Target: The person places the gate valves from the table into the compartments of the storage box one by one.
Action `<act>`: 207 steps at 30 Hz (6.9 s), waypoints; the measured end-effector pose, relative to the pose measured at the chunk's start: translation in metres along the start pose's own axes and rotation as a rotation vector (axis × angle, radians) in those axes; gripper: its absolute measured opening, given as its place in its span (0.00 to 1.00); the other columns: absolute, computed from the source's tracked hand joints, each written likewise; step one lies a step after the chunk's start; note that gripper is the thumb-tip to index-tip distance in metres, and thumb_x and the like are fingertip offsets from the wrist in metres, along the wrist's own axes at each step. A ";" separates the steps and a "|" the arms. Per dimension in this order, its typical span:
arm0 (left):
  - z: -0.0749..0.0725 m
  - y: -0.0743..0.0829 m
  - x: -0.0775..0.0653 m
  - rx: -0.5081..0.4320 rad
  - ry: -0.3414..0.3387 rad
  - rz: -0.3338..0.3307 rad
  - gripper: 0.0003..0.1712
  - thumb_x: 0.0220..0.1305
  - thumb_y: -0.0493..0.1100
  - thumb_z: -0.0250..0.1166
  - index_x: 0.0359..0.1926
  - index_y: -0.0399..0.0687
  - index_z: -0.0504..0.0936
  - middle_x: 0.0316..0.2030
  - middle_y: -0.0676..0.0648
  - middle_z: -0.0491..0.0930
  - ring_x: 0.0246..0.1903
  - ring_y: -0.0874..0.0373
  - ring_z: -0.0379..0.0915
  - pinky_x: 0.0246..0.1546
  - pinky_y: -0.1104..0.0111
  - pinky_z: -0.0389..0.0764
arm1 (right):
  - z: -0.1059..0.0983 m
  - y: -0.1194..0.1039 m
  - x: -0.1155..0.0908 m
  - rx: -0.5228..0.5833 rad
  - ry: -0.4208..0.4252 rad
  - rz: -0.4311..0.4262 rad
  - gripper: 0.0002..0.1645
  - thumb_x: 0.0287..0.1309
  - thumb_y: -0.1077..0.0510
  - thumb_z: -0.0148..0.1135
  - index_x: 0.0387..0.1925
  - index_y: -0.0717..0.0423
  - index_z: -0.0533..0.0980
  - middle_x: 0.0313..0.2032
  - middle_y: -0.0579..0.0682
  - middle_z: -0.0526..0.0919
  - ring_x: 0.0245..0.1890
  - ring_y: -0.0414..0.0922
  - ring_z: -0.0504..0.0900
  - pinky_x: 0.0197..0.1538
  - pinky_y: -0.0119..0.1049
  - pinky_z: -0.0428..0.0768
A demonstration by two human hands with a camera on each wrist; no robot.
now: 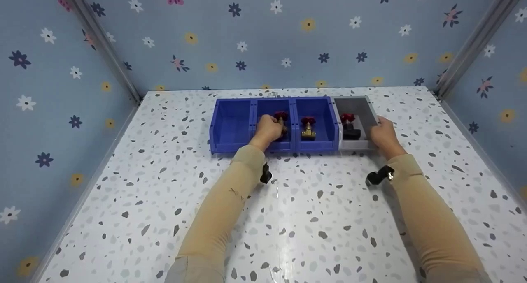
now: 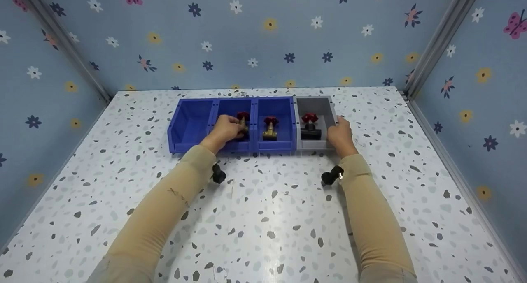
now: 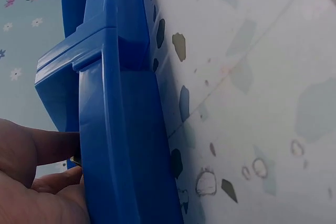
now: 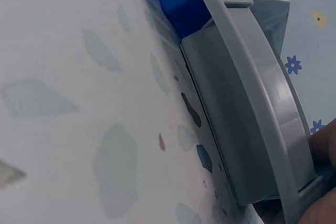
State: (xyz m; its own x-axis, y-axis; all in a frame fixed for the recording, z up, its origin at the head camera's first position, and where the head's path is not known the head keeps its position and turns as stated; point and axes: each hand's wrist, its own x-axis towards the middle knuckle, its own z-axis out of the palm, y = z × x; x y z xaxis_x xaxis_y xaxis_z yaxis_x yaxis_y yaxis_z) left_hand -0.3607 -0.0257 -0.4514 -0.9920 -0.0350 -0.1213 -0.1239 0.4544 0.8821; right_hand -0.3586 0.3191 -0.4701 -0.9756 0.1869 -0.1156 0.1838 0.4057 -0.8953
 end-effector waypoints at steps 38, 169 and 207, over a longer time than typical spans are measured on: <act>-0.004 -0.001 0.007 0.143 -0.095 0.014 0.30 0.82 0.37 0.52 0.17 0.51 0.57 0.16 0.55 0.51 0.21 0.58 0.51 0.31 0.65 0.61 | -0.001 0.002 0.001 -0.010 -0.023 0.011 0.43 0.65 0.70 0.37 0.83 0.66 0.60 0.77 0.66 0.70 0.76 0.58 0.70 0.81 0.52 0.68; -0.124 -0.022 -0.071 -0.043 -0.273 0.078 0.28 0.80 0.43 0.64 0.73 0.33 0.74 0.67 0.33 0.80 0.66 0.36 0.79 0.64 0.51 0.86 | -0.013 -0.002 0.003 -0.007 -0.053 0.028 0.43 0.66 0.67 0.46 0.83 0.61 0.61 0.77 0.67 0.70 0.72 0.61 0.73 0.76 0.55 0.74; -0.130 -0.046 -0.102 0.179 -0.199 0.114 0.31 0.71 0.51 0.73 0.65 0.33 0.81 0.57 0.35 0.87 0.56 0.43 0.86 0.56 0.56 0.89 | -0.010 0.000 0.001 -0.044 -0.035 0.013 0.43 0.69 0.65 0.46 0.85 0.61 0.59 0.78 0.67 0.69 0.74 0.61 0.72 0.78 0.56 0.73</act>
State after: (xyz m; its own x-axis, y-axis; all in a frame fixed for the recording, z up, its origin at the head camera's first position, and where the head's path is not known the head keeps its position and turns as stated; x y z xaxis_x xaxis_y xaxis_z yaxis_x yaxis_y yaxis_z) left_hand -0.2570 -0.1588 -0.4201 -0.9729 0.1925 -0.1279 0.0124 0.5961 0.8028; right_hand -0.3581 0.3286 -0.4657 -0.9765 0.1616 -0.1425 0.2008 0.4426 -0.8740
